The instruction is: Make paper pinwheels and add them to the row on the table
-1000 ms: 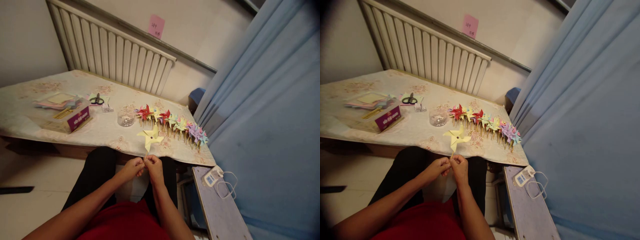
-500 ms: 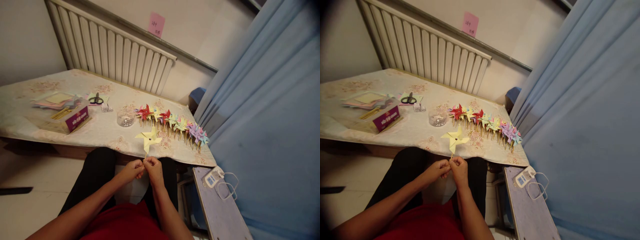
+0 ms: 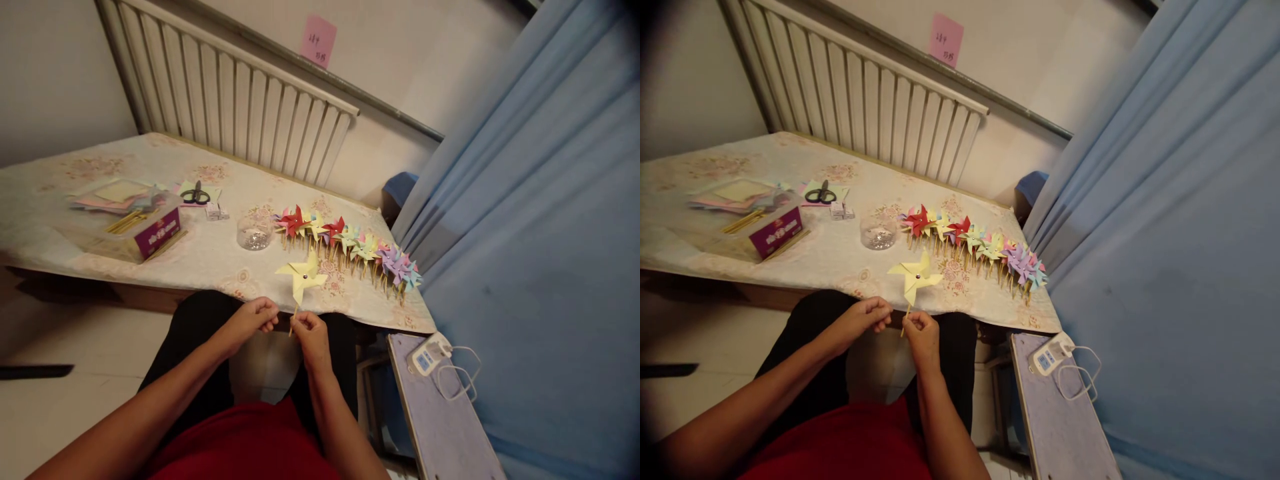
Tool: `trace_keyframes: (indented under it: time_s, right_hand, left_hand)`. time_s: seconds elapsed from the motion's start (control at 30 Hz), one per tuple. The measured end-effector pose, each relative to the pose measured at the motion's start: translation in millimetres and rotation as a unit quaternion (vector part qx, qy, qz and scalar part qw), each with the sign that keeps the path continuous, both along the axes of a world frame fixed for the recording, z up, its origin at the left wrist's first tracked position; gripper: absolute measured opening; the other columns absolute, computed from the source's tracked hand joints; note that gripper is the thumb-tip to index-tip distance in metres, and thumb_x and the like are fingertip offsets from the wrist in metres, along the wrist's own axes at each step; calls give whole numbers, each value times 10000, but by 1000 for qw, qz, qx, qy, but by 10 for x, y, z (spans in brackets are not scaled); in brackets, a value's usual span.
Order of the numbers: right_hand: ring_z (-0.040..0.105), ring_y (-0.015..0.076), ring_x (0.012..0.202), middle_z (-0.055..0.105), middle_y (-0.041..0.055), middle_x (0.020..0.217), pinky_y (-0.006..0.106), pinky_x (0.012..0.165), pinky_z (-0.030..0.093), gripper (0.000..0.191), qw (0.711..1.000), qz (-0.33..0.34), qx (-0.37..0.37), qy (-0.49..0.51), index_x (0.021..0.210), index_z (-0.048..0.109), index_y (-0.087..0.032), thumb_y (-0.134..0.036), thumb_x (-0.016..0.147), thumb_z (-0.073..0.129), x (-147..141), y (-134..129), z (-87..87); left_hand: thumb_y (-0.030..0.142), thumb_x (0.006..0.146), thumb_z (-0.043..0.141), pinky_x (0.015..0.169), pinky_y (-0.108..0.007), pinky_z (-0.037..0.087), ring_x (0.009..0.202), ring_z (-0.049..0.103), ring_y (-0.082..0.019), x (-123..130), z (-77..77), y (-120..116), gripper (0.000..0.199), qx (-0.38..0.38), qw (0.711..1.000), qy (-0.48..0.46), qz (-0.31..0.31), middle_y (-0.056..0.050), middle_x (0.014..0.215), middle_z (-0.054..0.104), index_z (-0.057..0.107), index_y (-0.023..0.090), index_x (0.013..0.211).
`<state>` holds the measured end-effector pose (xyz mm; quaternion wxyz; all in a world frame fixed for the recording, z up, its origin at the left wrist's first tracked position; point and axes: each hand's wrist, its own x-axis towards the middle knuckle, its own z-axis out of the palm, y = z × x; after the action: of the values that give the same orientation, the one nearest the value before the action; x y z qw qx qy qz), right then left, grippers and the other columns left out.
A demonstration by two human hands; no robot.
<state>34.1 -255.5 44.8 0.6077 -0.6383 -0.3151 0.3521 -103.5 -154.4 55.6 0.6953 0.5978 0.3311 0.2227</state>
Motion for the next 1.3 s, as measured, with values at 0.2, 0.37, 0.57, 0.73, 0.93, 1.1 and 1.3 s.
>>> trace_keyframes:
  time_s: [0.2, 0.37, 0.57, 0.73, 0.93, 1.1, 1.3]
  right_hand:
    - [375, 82, 471, 488, -63, 513, 216, 475, 278, 231, 1000, 1, -11, 6, 713, 635, -167, -391, 696, 689, -2, -5, -32]
    - [361, 78, 470, 477, -63, 509, 214, 473, 271, 244, 1000, 5, -15, -8, 715, 639, -163, -402, 702, 687, 7, -16, -66]
    - [368, 82, 478, 491, -61, 521, 218, 488, 280, 229, 999, 11, -19, -25, 714, 652, -165, -391, 701, 685, -3, -31, -48]
    - [377, 85, 487, 498, -57, 524, 218, 501, 285, 224, 999, 25, -19, -34, 712, 650, -161, -384, 722, 675, -24, -42, -30]
    - [381, 88, 487, 516, -53, 526, 218, 498, 281, 218, 998, 43, -18, -41, 711, 653, -163, -379, 734, 670, -37, -56, -23]
    - [388, 93, 484, 515, -53, 523, 224, 501, 280, 203, 998, 47, -24, -41, 720, 656, -165, -367, 733, 671, -47, -54, -24]
    - [404, 94, 489, 533, -44, 535, 224, 505, 291, 194, 998, 49, -21, -32, 707, 646, -162, -353, 733, 669, -56, -52, 6]
  left_hand:
    - [469, 741, 680, 659, -272, 454, 665, 590, -123, -28, 226, 161, 417, 1, 995, -60, 80, -41, 870, 695, 574, 149, 985]
    - [434, 742, 670, 690, -277, 464, 749, 629, -144, 38, 387, 237, 411, 28, 993, -66, 99, -54, 929, 713, 565, 153, 1021]
    - [432, 726, 667, 690, -283, 455, 755, 636, -156, 120, 467, 291, 413, 68, 992, -56, 90, -71, 944, 724, 580, 152, 1016]
    - [450, 748, 624, 683, -285, 455, 709, 613, -149, 149, 489, 363, 422, 104, 991, -44, 76, -72, 932, 720, 602, 142, 1036]
    - [429, 767, 594, 677, -285, 455, 670, 619, -160, 147, 508, 458, 396, 142, 988, -18, 56, -48, 814, 715, 644, 139, 1033]
    - [400, 795, 553, 628, -262, 437, 621, 575, -140, 155, 527, 489, 355, 164, 986, 7, 41, -12, 734, 672, 646, 146, 1024]
    - [380, 820, 504, 525, -231, 353, 544, 495, -119, 168, 507, 509, 309, 184, 982, 23, 26, 25, 620, 583, 667, 165, 970]
